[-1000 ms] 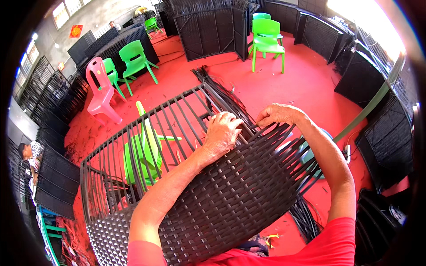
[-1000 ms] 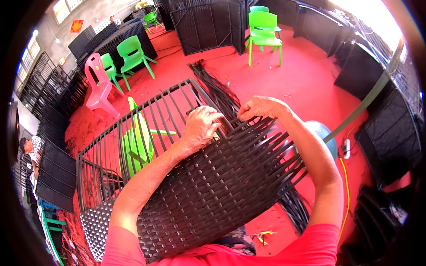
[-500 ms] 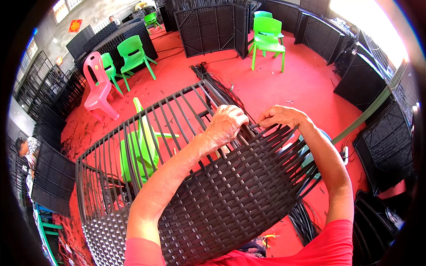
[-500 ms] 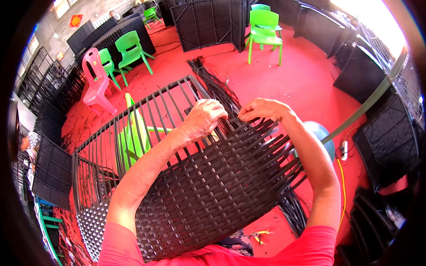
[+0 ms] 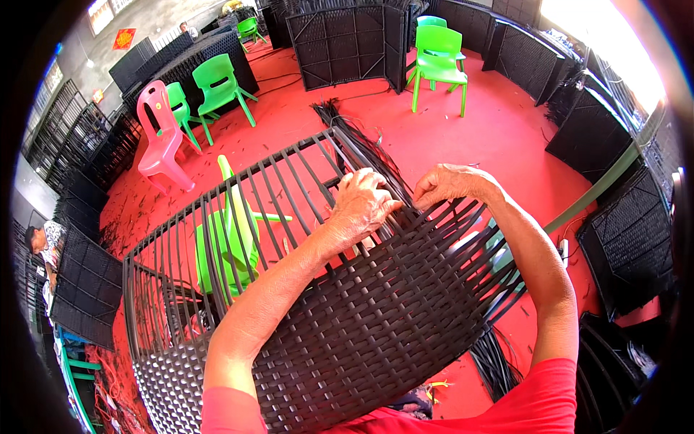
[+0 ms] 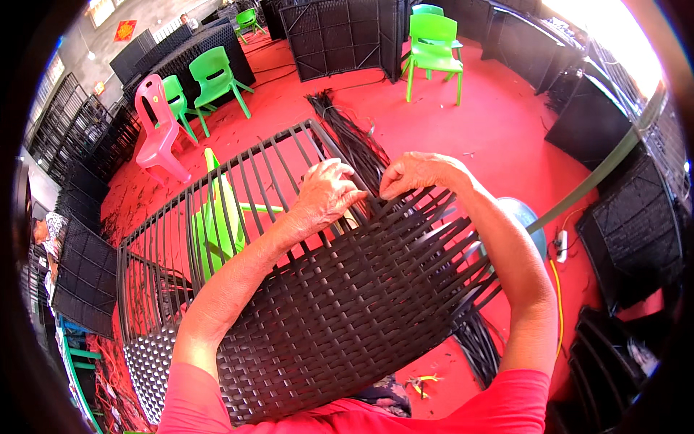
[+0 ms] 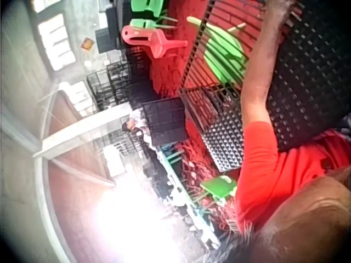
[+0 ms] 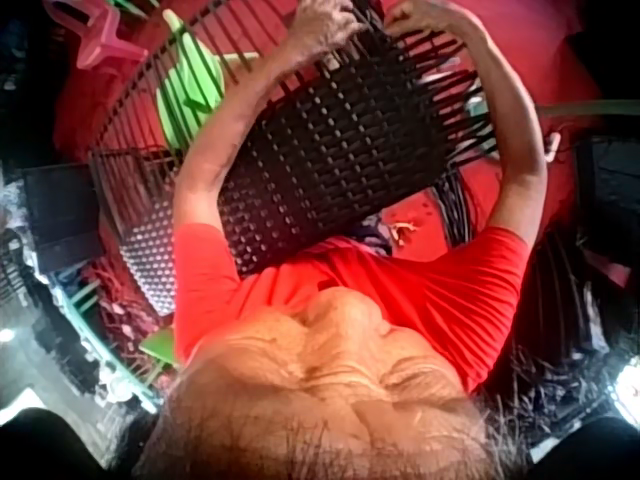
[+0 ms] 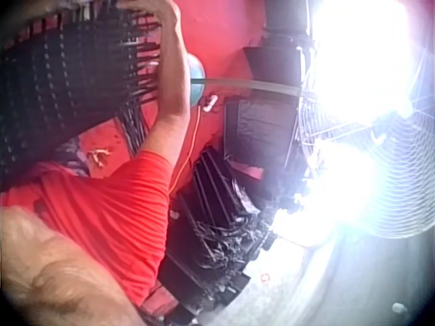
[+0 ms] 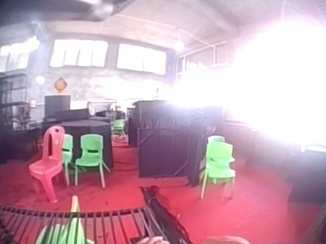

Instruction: The person weaves black rattan strips into a chair frame. They use their hands to thread the material through gaps in the frame, pulling it taut and tucking the ends into place.

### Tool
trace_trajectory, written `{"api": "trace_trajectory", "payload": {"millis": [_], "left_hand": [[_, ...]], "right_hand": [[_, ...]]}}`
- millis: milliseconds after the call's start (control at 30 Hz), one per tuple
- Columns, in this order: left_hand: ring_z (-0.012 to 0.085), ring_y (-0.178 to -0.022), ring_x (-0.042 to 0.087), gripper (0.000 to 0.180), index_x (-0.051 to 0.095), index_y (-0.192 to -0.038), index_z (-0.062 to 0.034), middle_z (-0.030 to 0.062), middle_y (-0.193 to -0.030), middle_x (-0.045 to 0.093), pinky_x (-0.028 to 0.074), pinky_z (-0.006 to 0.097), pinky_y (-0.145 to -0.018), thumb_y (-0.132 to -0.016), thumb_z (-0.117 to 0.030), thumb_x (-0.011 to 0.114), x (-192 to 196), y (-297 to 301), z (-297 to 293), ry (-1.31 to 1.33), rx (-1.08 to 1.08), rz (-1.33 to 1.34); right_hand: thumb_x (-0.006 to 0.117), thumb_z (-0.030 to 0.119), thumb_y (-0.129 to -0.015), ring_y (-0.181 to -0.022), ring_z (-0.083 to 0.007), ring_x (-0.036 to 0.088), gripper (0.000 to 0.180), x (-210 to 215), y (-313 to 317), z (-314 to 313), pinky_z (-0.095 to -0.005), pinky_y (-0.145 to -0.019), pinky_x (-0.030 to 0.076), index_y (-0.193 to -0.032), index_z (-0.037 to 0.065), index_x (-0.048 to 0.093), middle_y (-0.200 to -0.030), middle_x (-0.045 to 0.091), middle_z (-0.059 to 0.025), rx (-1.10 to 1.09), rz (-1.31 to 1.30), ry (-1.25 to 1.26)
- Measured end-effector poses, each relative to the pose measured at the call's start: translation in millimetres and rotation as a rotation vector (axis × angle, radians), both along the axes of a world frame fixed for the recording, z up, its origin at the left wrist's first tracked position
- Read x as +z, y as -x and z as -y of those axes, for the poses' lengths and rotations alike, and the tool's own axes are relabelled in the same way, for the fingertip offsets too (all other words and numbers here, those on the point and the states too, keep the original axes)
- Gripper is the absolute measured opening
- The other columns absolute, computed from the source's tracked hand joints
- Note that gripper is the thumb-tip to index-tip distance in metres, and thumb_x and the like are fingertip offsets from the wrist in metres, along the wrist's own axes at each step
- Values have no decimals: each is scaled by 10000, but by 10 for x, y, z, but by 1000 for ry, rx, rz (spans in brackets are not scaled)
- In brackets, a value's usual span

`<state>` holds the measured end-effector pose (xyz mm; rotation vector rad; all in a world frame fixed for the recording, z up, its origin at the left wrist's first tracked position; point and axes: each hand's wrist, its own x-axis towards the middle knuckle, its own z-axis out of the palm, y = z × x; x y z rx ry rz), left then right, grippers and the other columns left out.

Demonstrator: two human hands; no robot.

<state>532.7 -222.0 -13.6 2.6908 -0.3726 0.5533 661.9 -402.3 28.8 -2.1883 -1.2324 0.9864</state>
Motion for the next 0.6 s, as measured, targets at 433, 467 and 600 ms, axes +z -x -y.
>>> {"api": "trace_trajectory", "payload": {"millis": [433, 467, 600], "left_hand": [[321, -1110, 405, 175, 598, -657, -57, 105, -1040, 500, 339, 414, -922, -733, -208, 643, 182, 333, 200, 101, 6, 254], [321, -1110, 405, 175, 598, -657, -57, 105, -1040, 500, 339, 414, -922, -733, -208, 643, 147, 362, 157, 101, 9, 259], [265, -991, 444, 202, 608, -705, -51, 107, -1015, 507, 356, 377, -864, -762, -243, 631, -47, 463, -78, 326, 76, -112]], "right_hand": [[574, 281, -782, -823, -247, 596, 265, 557, 144, 235, -339, -750, 460, -953, 80, 601, -867, 629, -88, -17, 1332, -133], [564, 265, -789, -815, -249, 597, 246, 669, 289, 169, -339, -740, 462, -938, 75, 610, -871, 627, -88, -101, 1158, -286], [511, 279, -817, -706, -278, 610, 221, 537, 723, -169, -358, -642, 474, -811, 88, 623, -719, 614, -115, -105, 511, -574]]}}
